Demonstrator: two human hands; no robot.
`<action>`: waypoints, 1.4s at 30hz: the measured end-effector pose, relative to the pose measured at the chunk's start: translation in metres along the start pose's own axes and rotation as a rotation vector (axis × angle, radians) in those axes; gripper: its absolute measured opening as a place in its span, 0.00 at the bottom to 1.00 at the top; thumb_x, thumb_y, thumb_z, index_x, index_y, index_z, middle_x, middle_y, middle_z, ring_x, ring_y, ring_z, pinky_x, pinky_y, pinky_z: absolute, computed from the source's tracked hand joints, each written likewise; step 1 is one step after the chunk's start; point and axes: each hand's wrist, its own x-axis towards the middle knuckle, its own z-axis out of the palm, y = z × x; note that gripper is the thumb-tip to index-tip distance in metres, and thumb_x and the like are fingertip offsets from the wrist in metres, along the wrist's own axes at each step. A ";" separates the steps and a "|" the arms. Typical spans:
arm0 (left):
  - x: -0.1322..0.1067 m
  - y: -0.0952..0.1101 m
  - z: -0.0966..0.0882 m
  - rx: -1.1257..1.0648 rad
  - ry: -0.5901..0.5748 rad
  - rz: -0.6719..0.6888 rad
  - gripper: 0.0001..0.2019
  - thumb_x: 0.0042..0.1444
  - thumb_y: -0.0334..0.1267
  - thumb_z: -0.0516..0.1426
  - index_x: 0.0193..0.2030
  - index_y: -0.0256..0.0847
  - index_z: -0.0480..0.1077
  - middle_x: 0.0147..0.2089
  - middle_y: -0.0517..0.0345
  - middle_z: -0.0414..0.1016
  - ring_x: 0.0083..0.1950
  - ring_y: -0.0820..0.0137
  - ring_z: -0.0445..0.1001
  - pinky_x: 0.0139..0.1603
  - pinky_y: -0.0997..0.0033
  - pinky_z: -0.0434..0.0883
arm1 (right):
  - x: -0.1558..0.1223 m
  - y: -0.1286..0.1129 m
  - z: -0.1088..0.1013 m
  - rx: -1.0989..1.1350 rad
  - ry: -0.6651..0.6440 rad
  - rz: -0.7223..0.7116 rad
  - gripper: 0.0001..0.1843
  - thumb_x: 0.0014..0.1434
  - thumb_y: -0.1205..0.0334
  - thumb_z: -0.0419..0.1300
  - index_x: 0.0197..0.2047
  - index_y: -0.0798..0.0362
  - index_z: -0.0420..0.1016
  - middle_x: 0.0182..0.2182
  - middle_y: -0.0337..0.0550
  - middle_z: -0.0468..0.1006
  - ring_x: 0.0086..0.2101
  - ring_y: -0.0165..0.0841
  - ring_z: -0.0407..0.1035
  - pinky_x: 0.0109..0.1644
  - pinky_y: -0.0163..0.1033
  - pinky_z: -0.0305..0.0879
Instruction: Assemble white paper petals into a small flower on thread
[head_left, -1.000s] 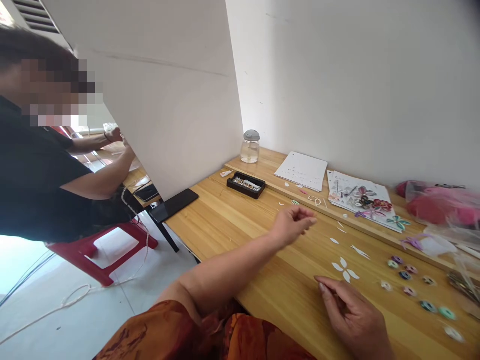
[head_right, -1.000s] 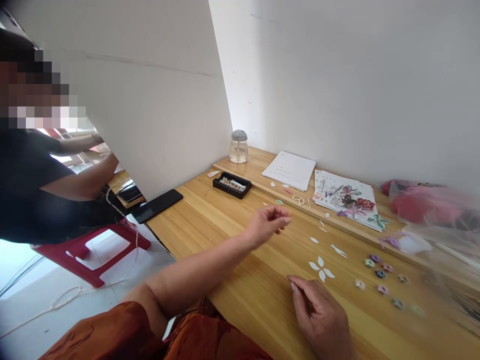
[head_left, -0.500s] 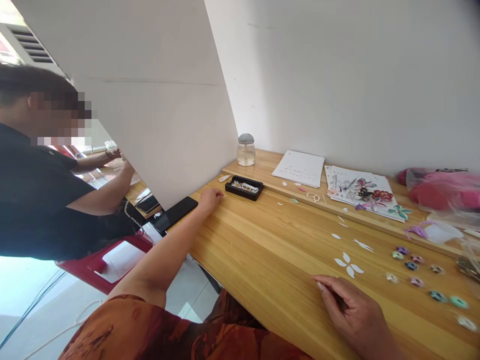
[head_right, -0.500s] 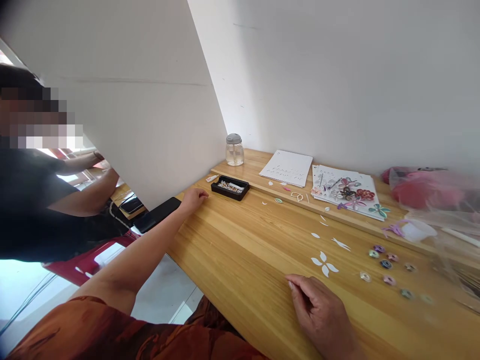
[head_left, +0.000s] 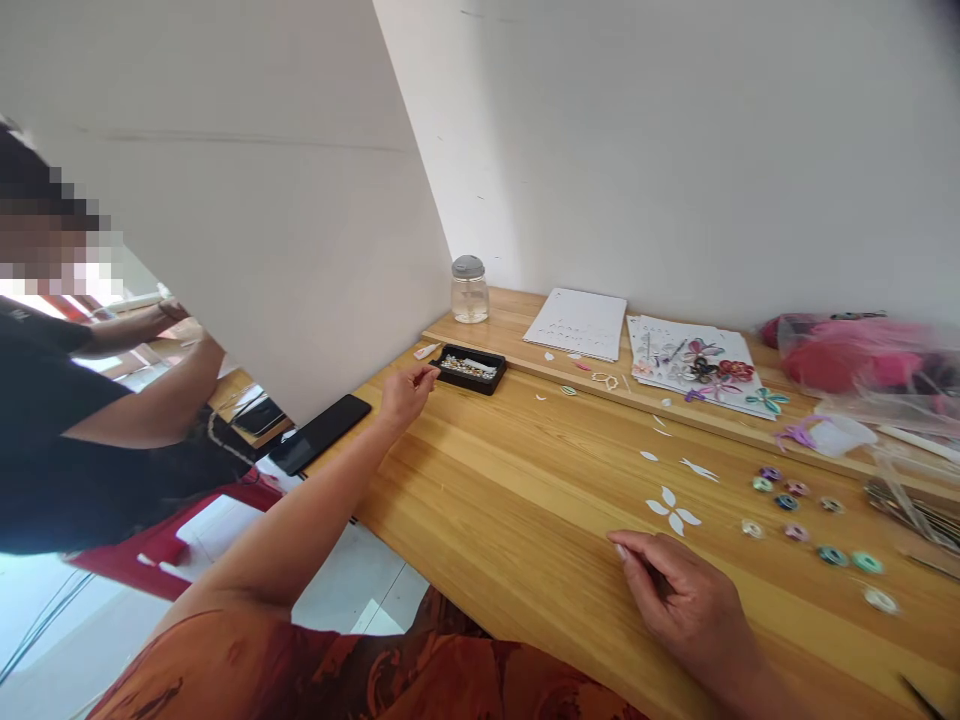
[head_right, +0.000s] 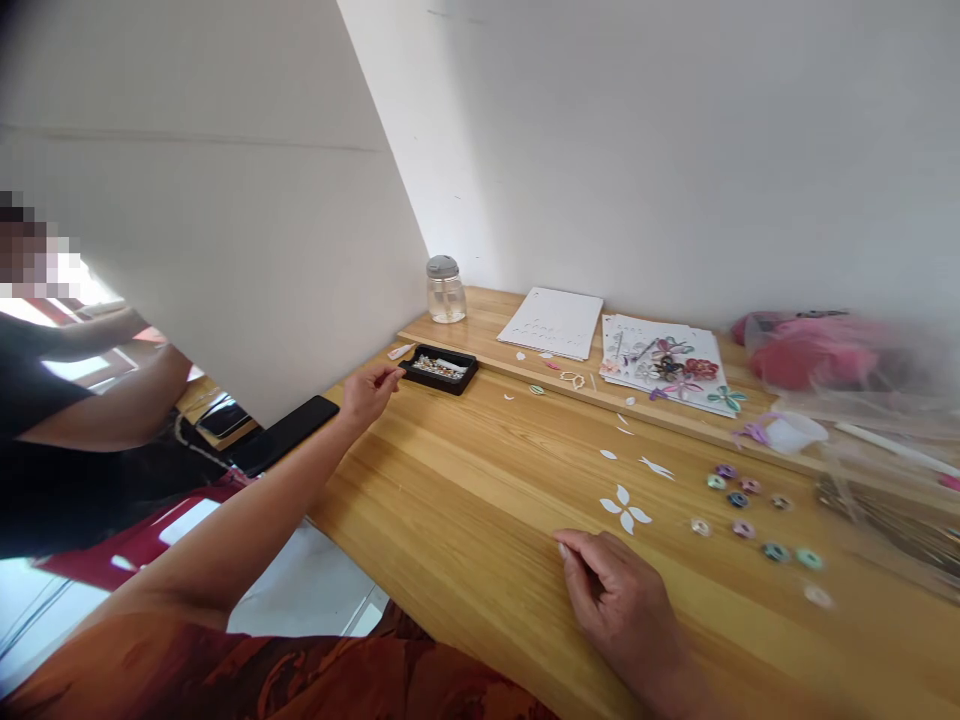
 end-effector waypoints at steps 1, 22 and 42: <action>-0.005 0.010 0.006 -0.016 -0.029 0.033 0.18 0.62 0.47 0.51 0.40 0.37 0.76 0.28 0.58 0.77 0.30 0.70 0.71 0.35 0.74 0.64 | 0.001 -0.001 -0.001 0.007 -0.001 0.011 0.09 0.64 0.64 0.56 0.46 0.48 0.75 0.36 0.43 0.81 0.34 0.36 0.77 0.39 0.40 0.74; -0.046 0.161 0.091 0.022 -0.252 0.366 0.09 0.59 0.42 0.58 0.30 0.42 0.74 0.36 0.57 0.78 0.41 0.64 0.73 0.41 0.67 0.66 | 0.004 0.000 -0.031 -0.066 0.154 0.153 0.09 0.63 0.66 0.56 0.43 0.52 0.77 0.30 0.40 0.79 0.29 0.30 0.72 0.35 0.35 0.66; -0.069 0.151 0.114 -0.185 -0.282 0.700 0.09 0.63 0.42 0.55 0.39 0.45 0.77 0.38 0.57 0.79 0.44 0.66 0.73 0.50 0.63 0.62 | 0.006 0.041 -0.047 -0.354 0.024 0.465 0.06 0.60 0.64 0.59 0.39 0.53 0.77 0.34 0.45 0.78 0.40 0.40 0.66 0.48 0.44 0.58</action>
